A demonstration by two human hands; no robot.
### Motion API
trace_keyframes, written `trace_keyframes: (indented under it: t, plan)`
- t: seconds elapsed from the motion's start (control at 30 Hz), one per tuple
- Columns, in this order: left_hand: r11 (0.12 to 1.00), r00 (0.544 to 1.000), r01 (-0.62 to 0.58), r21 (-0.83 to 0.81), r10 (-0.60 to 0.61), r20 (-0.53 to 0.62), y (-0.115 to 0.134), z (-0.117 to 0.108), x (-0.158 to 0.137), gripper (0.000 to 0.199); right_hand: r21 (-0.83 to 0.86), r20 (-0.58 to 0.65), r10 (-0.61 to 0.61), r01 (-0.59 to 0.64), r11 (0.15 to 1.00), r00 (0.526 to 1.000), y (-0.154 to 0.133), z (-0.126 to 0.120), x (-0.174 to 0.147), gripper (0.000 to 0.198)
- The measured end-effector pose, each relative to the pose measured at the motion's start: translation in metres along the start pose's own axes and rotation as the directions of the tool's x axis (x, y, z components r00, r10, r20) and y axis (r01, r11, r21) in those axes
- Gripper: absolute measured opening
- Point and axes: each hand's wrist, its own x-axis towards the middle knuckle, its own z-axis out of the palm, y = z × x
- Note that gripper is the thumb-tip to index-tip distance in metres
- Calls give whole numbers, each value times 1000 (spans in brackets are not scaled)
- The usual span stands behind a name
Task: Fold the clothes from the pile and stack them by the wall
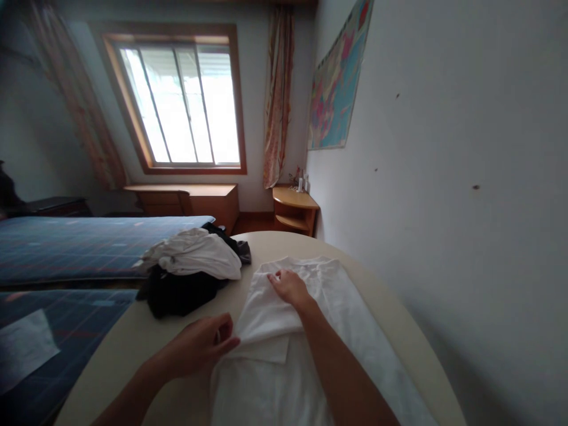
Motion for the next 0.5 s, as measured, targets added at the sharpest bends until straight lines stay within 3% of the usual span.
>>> trace_keyframes:
  t: [0.13, 0.23, 0.37, 0.5]
  plan:
    - [998, 996, 57, -2, -57, -73, -3, 8, 9, 17, 37, -42, 79, -78, 996, 996, -13, 21, 21, 53]
    - [999, 997, 50, -19, -51, -63, -4, 10, 11, 13, 109, -6, 105, -104, 989, 994, -18, 26, 40, 47]
    - [999, 997, 51, -17, -52, -58, -4, 11, 11, 10, 275, 61, 22, -38, 961, 998, -25, 27, 58, 24]
    - [999, 996, 47, 4, -46, -70, -5, 11, 11, 7, 422, 19, -93, 76, 903, 995, -38, 34, 64, 38]
